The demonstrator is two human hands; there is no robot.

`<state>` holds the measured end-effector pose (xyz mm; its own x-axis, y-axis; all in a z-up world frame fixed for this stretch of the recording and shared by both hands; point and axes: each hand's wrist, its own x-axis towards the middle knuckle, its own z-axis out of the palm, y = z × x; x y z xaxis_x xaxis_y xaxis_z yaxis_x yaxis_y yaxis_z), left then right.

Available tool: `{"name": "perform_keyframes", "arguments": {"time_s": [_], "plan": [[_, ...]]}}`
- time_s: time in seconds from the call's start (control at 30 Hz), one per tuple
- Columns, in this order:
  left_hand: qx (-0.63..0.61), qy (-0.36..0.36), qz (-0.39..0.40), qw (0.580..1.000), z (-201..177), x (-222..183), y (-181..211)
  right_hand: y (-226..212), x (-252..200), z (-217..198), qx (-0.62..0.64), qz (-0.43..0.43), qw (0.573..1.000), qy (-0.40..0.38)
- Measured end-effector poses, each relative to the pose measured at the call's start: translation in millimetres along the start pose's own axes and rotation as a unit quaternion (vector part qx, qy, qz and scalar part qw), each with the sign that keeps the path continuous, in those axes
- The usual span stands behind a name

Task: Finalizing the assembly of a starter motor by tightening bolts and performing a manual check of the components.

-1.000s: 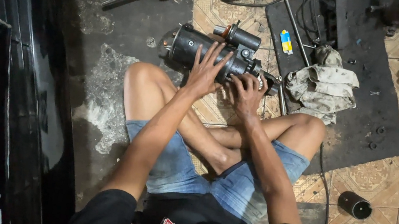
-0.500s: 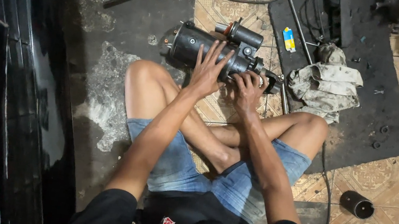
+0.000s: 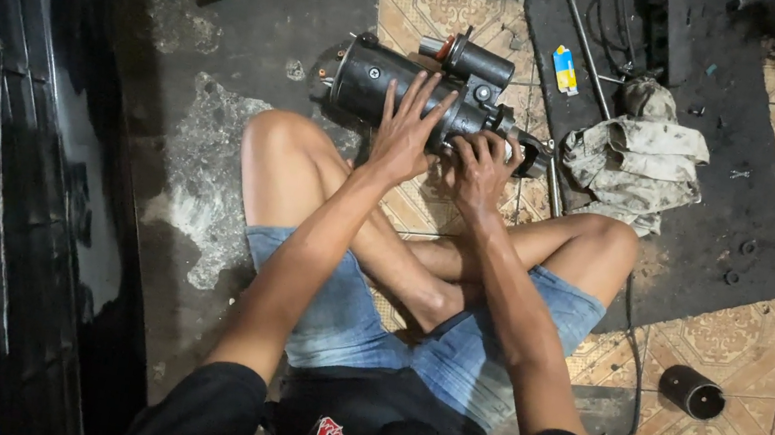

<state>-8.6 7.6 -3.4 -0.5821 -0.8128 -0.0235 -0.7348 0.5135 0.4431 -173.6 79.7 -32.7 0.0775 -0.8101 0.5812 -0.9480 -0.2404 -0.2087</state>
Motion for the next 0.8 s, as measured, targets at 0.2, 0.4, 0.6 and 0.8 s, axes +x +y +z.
{"name": "perform_keyframes", "arguments": {"time_s": [0.2,0.4,0.6,0.8], "plan": [[0.0,0.004,-0.001,1.0,-4,0,3,-2,0,2,-0.002,0.015,1.0,0.004],[-0.019,0.001,0.002,1.0,-8,-1,4,-8,2,-3,-0.021,0.038,0.999,-0.032],[-0.032,0.005,0.003,0.999,-10,-1,4,9,-8,3,-0.046,-0.002,0.992,-0.119],[-0.041,0.121,0.053,0.99,6,-3,6,-5,-5,-48,0.102,0.172,0.98,-0.016]]}}
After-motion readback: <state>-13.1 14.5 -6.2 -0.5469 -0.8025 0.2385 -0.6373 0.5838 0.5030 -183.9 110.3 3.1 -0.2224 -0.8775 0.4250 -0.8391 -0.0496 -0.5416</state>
